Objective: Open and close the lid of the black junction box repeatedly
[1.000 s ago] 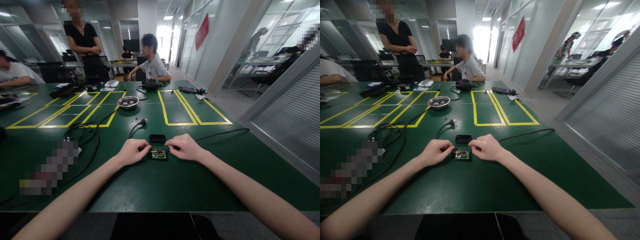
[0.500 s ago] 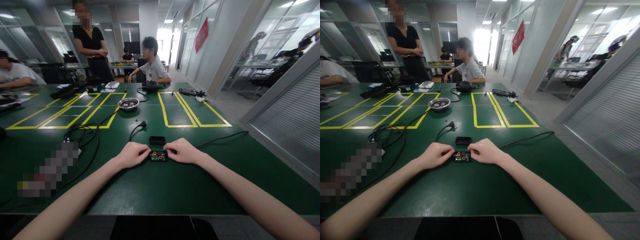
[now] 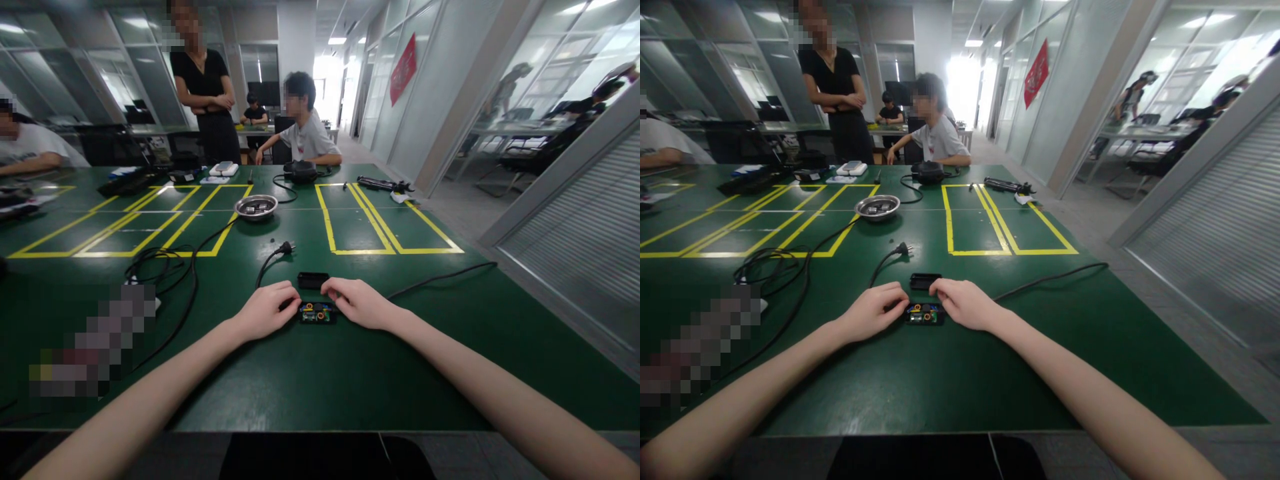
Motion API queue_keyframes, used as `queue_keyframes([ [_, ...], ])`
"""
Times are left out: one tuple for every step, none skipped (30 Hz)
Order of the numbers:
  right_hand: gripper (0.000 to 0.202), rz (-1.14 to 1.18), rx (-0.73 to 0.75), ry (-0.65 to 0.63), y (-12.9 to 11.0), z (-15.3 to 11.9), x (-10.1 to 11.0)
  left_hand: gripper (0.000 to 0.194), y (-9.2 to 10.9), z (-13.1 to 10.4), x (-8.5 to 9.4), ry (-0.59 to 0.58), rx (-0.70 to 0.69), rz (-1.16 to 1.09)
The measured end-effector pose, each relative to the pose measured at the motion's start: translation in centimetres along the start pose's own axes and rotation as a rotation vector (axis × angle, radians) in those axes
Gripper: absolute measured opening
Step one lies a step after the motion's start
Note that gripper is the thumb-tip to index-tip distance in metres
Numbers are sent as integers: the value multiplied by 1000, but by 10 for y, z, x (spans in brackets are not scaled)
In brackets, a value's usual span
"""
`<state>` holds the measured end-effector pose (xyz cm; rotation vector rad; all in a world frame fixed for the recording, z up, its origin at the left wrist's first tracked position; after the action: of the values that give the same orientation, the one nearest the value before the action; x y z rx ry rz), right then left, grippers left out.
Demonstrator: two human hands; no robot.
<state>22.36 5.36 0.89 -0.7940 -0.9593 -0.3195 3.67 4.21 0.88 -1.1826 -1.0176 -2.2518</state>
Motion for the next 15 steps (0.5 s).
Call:
queue_keyframes([
  [29,7,-2,-16,0,0,-1,22,0,0,0,0,6,-4],
  [29,9,-5,-36,-1,0,-1,21,1,0,0,-1,9,-8],
  [30,4,-8,-54,-1,0,-2,21,2,0,0,-1,10,-11],
  [30,-8,-13,-67,-1,0,-2,20,2,0,0,1,9,-12],
  [31,-25,-18,-75,-2,0,-2,20,3,0,0,4,7,-11],
  [31,-46,-23,-79,-2,0,-2,20,4,0,0,10,5,-8],
  [31,-68,-29,-79,-3,1,-2,20,4,-1,0,17,3,-4],
  [31,-90,-33,-77,-4,1,-2,21,5,-1,0,22,2,-2],
  [31,-108,-37,-75,-4,1,-3,21,5,-1,0,26,2,0],
  [32,-122,-39,-73,-5,1,-4,21,5,-1,0,26,3,-1],
  [32,-132,-44,-68,-5,2,-5,21,5,-1,0,23,5,-4],
  [32,-141,-52,-62,-5,2,-6,21,5,-1,0,18,5,-7],
  [32,-148,-63,-54,-5,2,-8,22,4,-1,-1,13,5,-11],
  [32,-157,-78,-45,-4,2,-9,23,4,-2,-1,12,4,-14],
  [32,-170,-95,-35,-4,2,-11,24,4,-2,-1,13,4,-15],
])
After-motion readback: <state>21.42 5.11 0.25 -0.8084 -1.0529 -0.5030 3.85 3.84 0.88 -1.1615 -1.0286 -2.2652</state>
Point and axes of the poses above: each hand's wrist, its own z-axis towards the middle knuckle, its own x-axis out of the back of the hand, y = z × x, the point moved 6 cm from there along z, towards the middle knuckle, and after that the axes turned 7 degrees about y, right-handed, at the moved point
